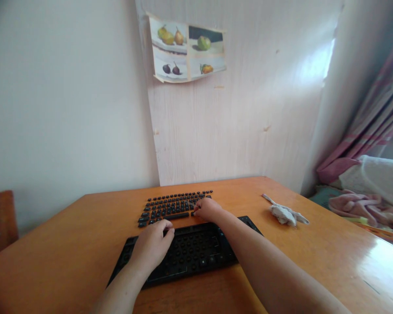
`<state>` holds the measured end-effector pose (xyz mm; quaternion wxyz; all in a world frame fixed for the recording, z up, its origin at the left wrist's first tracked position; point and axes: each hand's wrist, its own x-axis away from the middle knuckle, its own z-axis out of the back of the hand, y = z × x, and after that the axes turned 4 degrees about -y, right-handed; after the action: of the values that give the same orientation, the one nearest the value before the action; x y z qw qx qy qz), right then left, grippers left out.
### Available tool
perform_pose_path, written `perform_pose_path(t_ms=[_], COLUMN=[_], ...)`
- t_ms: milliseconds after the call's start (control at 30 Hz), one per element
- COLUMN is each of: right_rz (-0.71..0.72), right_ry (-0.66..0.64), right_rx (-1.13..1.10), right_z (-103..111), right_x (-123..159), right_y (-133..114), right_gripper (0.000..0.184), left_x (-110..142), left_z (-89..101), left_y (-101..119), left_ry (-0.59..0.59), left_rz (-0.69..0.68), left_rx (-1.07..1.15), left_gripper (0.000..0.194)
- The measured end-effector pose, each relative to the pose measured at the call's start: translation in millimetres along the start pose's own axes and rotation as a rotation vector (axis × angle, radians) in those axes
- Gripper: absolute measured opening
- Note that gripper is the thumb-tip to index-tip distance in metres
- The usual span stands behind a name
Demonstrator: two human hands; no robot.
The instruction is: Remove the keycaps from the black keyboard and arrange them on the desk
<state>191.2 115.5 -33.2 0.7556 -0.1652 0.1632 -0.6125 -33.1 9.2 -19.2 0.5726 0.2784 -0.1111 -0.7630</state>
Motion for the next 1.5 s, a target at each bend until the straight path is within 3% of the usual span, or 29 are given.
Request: perform_pose_path(t_ms=[367,633,967,1200,1400,1500], right_rz=[0.005,0.004,0.013,-0.006,-0.011,0.028], right_ry=[-0.007,0.001,0.046,0.236,0.271,0.324], right_rx=[0.015,0.015,-0.05,-0.227,-0.493,-0.751], right_z=[-4,-6,-3,27,62,75], right_x=[-6,-6,-1,18,67,93], right_y=[2,2,-5,-24,-37,-32], right_gripper=[0.014,0.015,0.011,0.02,0.033,0.033], left_x=[1,0,0,0,2,2], left_z=[-4.6,-1.3,-2.1,-2.4,-0.9,0.6], left_y=[-4,-1,0,-1,2,3], left_ry=[0.018,-0.047,-0.062,-0.067,-0.081,-0.09], left_rz=[-0.026,0.003,0.003,-0.014,-0.015,-0.018], left_rx=[0.008,-0.139,-0.169,-0.201,-0.219,-0.22], left_gripper=[0.012,0.016,0.019,0.018,0.021,0.022])
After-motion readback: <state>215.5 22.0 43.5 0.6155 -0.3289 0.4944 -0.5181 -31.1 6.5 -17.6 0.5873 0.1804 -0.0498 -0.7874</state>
